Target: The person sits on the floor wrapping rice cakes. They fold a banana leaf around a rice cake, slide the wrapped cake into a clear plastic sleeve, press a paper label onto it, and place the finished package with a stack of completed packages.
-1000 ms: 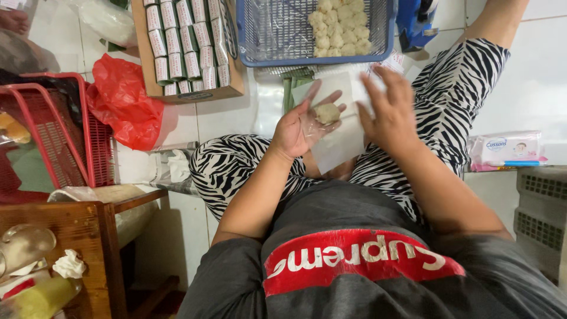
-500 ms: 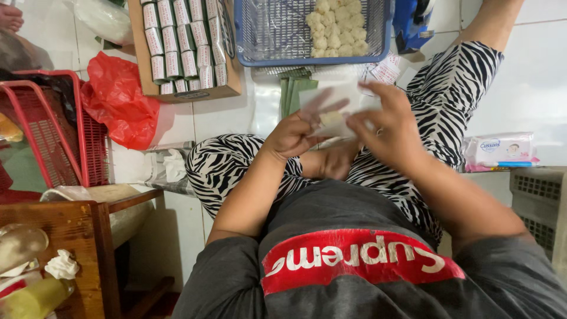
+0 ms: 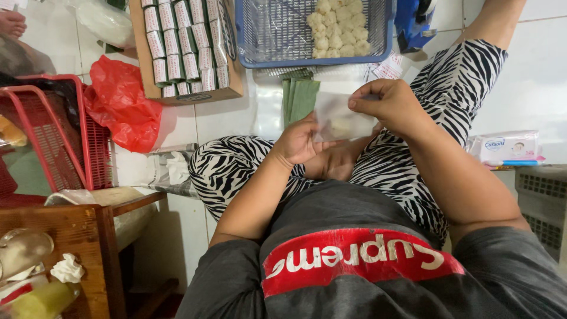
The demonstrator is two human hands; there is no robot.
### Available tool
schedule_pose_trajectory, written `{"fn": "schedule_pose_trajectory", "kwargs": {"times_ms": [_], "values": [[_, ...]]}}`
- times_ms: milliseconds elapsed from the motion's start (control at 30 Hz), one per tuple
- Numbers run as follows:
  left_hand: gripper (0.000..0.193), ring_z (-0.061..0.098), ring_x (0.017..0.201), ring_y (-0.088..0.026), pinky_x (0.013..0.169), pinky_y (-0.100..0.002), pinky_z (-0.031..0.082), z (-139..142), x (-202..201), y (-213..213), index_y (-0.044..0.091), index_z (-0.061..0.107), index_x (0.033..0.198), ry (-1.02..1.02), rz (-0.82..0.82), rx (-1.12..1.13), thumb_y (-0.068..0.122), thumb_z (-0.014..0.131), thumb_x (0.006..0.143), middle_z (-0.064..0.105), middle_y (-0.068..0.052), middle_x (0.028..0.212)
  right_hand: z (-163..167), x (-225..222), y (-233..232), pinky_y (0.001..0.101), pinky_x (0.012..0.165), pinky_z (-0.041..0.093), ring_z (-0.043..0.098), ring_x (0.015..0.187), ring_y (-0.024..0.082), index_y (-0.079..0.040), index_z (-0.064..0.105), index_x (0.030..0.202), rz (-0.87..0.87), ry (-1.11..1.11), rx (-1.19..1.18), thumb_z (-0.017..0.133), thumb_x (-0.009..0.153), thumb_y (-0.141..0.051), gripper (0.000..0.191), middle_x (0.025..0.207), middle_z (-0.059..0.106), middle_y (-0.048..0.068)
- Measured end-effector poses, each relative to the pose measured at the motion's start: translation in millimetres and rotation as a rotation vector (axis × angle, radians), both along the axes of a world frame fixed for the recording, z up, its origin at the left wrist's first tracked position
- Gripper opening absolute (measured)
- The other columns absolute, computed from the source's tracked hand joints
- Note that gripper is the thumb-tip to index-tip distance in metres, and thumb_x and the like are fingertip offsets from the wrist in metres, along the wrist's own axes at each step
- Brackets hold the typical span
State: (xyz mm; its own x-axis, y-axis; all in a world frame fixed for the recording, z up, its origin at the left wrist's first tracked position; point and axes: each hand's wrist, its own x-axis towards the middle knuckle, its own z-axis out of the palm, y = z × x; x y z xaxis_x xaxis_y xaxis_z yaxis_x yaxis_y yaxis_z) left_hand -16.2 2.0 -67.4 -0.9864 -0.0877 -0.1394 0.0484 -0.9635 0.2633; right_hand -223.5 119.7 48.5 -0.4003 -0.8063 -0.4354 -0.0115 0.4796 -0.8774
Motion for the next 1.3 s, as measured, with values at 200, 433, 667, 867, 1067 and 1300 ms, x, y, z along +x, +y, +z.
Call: {"fn": "schedule_pose_trajectory", "kwargs": {"times_ms": [200, 433, 667, 867, 1067, 1300], "values": [[0.078, 0.044, 0.147, -0.034, 0.123, -0.053, 0.038, 13.4, 0.5, 3.8, 0.007, 0.021, 0.165, 0.029, -0.006, -0.223, -0.009, 0.037, 0.091, 0.034, -0.015, 0.165, -4.4, -1.8, 2.0, 0.0220, 0.041, 0.042, 0.055, 0.051, 0.005, 0.001, 0.074, 0.101, -0.005, -0.010, -0.068, 0.079, 0.087, -0.021, 0.026, 0.074, 0.069, 0.001], [0.082, 0.044, 0.147, -0.030, 0.124, -0.048, 0.038, 17.0, 2.2, 13.0, 0.013, 0.021, 0.165, 0.148, 0.027, -0.285, -0.003, 0.055, 0.092, 0.036, -0.012, 0.162, -13.8, -6.0, 2.3, 0.0222, 0.050, 0.045, 0.061, 0.061, 0.007, 0.002, 0.073, 0.098, -0.053, -0.031, -0.138, 0.080, 0.089, -0.015, 0.020, 0.079, 0.072, 0.004], [0.079, 0.065, 0.121, -0.035, 0.099, -0.050, 0.056, 5.4, -8.8, 21.0, -0.004, 0.038, 0.154, -0.121, 0.215, -0.069, 0.049, 0.060, 0.101, 0.058, -0.022, 0.142, -17.6, -7.8, -4.1, 0.0217, 0.066, 0.051, 0.065, 0.075, 0.008, 0.003, 0.072, 0.100, -0.031, -0.029, -0.204, 0.081, 0.089, -0.015, 0.022, 0.086, 0.073, 0.005], [0.056, 0.067, 0.111, -0.024, 0.087, -0.040, 0.059, 11.1, -10.4, 25.7, 0.003, 0.060, 0.138, -0.395, 0.212, -0.770, 0.022, 0.080, 0.090, 0.068, -0.012, 0.124, -10.1, -1.5, -2.2, 0.0324, 0.052, 0.046, 0.056, 0.066, 0.013, 0.000, 0.074, 0.104, -0.035, -0.046, -0.005, 0.080, 0.090, -0.018, 0.023, 0.083, 0.068, 0.005], [0.049, 0.068, 0.108, -0.020, 0.087, -0.038, 0.059, 4.0, -14.5, 31.4, 0.004, 0.062, 0.133, -0.418, 0.213, -0.645, 0.019, 0.080, 0.089, 0.071, -0.008, 0.119, -9.3, -23.4, -12.4, 0.0290, 0.093, 0.052, 0.061, 0.111, 0.014, -0.002, 0.057, 0.135, 0.325, 0.043, -0.398, 0.082, 0.083, -0.021, 0.061, 0.119, 0.066, 0.008], [0.048, 0.067, 0.112, -0.020, 0.094, -0.037, 0.057, -8.7, -15.9, 33.9, 0.004, 0.063, 0.133, -0.329, 0.201, -0.689, 0.018, 0.080, 0.091, 0.070, -0.008, 0.123, -17.0, -37.3, -32.4, 0.0321, 0.083, 0.053, 0.068, 0.091, 0.017, -0.006, 0.077, 0.111, 0.552, 0.312, 0.049, 0.081, 0.082, -0.032, 0.040, 0.098, 0.077, 0.010]]}}
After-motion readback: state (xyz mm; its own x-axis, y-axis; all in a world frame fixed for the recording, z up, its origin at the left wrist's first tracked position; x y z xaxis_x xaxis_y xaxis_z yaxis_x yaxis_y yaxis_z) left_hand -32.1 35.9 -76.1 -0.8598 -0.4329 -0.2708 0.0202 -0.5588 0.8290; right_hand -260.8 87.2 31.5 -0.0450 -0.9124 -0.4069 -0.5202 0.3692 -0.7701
